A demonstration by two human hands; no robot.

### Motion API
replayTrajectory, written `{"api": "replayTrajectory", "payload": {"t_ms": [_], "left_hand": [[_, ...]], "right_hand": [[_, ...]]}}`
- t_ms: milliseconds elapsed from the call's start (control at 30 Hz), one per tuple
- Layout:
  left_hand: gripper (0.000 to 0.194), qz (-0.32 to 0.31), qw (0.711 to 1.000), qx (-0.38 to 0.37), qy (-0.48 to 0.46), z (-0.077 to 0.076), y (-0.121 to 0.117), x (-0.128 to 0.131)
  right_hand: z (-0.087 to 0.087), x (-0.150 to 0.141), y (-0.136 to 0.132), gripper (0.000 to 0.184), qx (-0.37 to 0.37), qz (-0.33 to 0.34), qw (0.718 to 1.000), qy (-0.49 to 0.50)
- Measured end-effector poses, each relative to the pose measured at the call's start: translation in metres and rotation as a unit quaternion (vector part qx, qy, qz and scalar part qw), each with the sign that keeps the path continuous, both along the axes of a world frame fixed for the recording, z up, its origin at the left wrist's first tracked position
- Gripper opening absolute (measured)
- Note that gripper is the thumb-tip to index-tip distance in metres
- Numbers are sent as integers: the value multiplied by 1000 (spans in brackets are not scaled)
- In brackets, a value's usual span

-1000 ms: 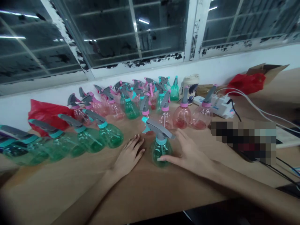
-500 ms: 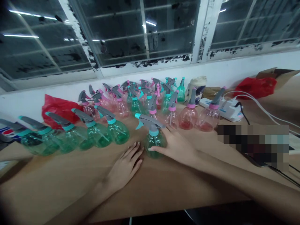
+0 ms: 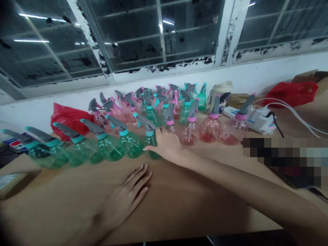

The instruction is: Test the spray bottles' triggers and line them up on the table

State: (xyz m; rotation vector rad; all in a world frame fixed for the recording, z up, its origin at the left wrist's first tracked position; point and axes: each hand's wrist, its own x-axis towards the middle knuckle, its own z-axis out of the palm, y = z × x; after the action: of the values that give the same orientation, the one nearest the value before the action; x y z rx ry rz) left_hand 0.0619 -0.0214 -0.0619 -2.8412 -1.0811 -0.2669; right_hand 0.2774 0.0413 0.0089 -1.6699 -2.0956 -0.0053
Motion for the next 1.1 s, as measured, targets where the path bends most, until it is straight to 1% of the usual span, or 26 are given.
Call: {"api": "replayTrajectory", "payload": {"t_ms": [367,567,633,700,800,833,867,933,1000,1033,1100], "left_hand": [[39,9,1000,-9,1,0,2,2],[39,23,999,-18,-16,1,3,8],[39,24,999,-17,-19,1,5,12],[38,21,999,-14,-24,1,8,18],[38,10,999,-5,-37,-2,14,28],[38,6,999,-3,-41,-3,17,32],[38,3,999,-1,-45,-3,19,36],[37,-3,999,-1,-48,-4,22,45],[36,-10,999,0,-46,-3,25,53],[36,-13,999,0,-44,-3,26,56],[35,-17,999,1,-44,-3,26,62]], "right_hand": [[3,-12,19,72,-3,-17,1000,-1],[0,-13,22,66,8,-26,1000,-12],[-1,-14,19,68,17,-26,999,-23],[0,-12,14,75,28,-31,999,-34],[0,-3,1,85,46,-36,997,-48],[0,4,-4,83,54,-35,997,-52],[0,11,-9,77,64,-31,996,-53],[-2,28,-17,58,83,-31,995,-38],[-5,46,-22,38,97,-45,994,-8],[-7,53,-23,32,100,-55,993,2],[-10,65,-22,28,105,-80,991,15]]}}
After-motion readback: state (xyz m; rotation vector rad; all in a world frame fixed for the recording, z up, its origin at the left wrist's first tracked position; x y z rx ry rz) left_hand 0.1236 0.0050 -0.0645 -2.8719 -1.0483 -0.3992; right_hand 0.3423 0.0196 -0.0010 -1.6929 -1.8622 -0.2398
